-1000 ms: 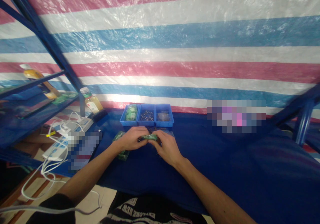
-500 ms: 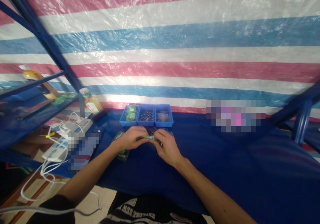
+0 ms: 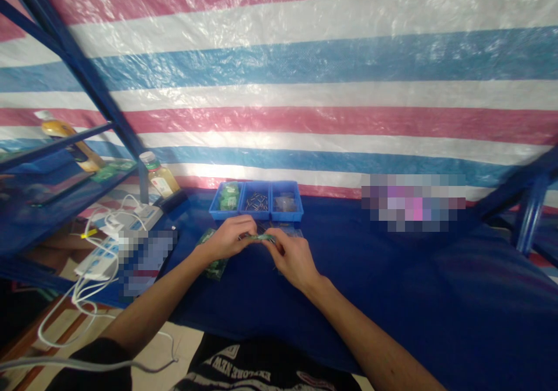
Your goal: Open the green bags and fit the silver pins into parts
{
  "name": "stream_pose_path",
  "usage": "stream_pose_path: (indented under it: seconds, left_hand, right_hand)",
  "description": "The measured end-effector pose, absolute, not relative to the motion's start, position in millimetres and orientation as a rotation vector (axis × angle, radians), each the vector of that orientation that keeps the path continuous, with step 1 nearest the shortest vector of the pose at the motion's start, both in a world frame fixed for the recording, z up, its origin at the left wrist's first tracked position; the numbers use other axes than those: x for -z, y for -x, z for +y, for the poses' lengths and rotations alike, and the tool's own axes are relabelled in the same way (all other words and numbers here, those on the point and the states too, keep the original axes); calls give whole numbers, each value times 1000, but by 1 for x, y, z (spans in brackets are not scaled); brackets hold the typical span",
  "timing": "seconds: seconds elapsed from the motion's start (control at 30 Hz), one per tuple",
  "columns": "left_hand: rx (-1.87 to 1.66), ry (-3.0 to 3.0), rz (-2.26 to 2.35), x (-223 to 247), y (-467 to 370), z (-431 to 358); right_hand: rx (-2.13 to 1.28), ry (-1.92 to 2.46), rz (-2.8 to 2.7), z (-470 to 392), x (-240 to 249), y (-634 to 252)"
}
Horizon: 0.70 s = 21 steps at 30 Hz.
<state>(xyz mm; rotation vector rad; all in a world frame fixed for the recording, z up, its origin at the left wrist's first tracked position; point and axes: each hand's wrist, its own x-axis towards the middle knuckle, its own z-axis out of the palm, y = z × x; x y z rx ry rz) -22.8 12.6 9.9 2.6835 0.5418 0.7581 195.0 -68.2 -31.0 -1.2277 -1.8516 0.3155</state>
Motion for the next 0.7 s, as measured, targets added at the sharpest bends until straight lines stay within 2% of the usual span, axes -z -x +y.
stream_pose_path:
  seconds: [0.37, 0.7]
  left_hand:
    - [-924, -2377, 664, -10, 21, 13]
    - [-682, -2275, 768, -11, 20, 13]
  right_hand:
    - [-287, 1132, -1772, -72, 27, -195]
    - [-425, 1209, -1771, -71, 26, -193]
